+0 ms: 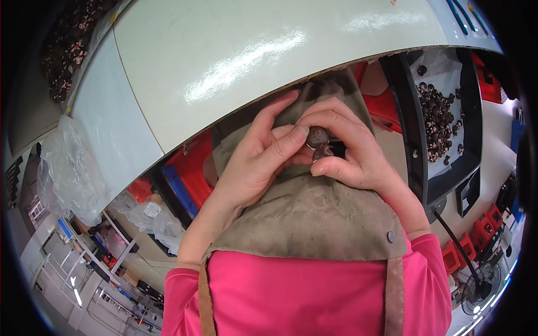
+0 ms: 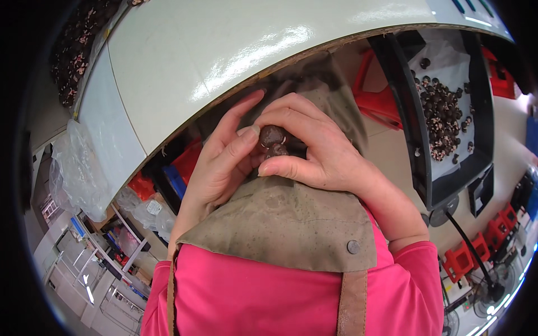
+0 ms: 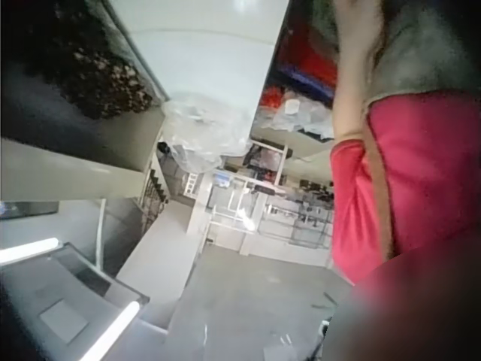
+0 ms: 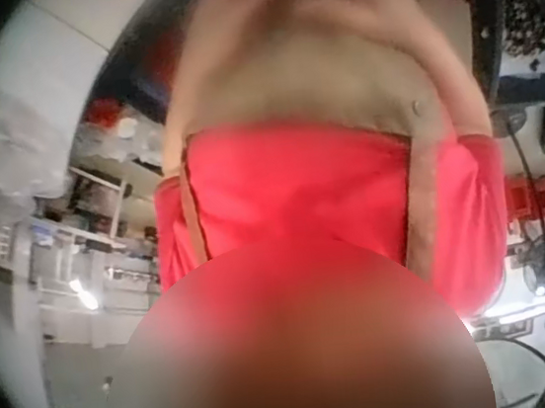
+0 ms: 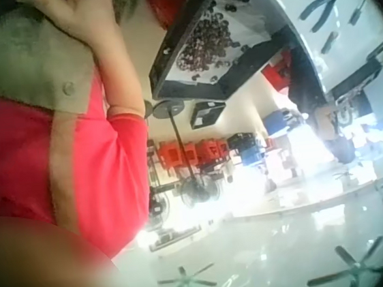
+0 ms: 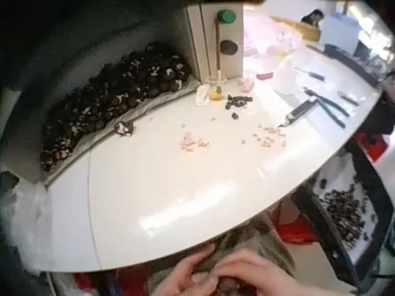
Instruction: Assembling and gluing parts of small toy figurines at a workbench.
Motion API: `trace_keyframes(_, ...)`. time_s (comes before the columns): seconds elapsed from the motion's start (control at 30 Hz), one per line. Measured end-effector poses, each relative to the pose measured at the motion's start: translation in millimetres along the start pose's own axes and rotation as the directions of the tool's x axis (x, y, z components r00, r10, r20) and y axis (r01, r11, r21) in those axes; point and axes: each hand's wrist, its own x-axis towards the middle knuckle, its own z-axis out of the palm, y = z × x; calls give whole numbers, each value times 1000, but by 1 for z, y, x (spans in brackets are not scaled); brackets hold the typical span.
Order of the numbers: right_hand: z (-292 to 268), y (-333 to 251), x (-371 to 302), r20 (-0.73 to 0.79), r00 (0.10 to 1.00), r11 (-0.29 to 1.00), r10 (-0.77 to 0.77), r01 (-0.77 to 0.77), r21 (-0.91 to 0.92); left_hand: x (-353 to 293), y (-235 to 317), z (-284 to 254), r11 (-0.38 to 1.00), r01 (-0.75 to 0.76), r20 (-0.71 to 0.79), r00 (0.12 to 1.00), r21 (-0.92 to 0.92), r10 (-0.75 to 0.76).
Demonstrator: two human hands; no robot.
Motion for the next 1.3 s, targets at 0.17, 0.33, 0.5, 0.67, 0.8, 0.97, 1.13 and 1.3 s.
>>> trace_keyframes(0.17, 2, 0, -1, -17, 1000, 1000, -6, 6, -14, 0, -3, -3, 1000, 6, 6, 1000, 23, -6)
trace_keyframes(0.33, 4, 2, 0, -46, 998, 997, -52, 49, -55, 0, -2, -2, 1000, 13, 8, 1000, 16, -13)
trace_keyframes(0.5, 4, 3, 3, -75, 990, 983, -120, 108, -149, 5, -6, -1, 1000, -7, 42, 999, 17, 6)
trace_keyframes(0.67, 2, -2, 4, -62, 995, 972, -82, 66, -224, 9, -9, -5, 1000, 4, 98, 995, -10, -3)
trace_keyframes(0.8, 5, -3, 6, -141, 987, 986, -70, 47, -163, 11, -7, -5, 995, 18, 149, 989, -99, -3)
trace_keyframes(0.97, 3, 2, 4, -120, 988, 980, -98, 75, -185, 12, -6, -7, 991, 33, 169, 986, -133, -10)
trace_keyframes(1.13, 4, 1, 4, -113, 990, 980, -82, 60, -191, 12, -9, -8, 986, 40, 176, 984, -164, -11)
trace_keyframes(1.3, 3, -1, 3, -125, 989, 962, -74, 38, -271, 12, -12, -8, 982, 40, 160, 987, -182, -11)
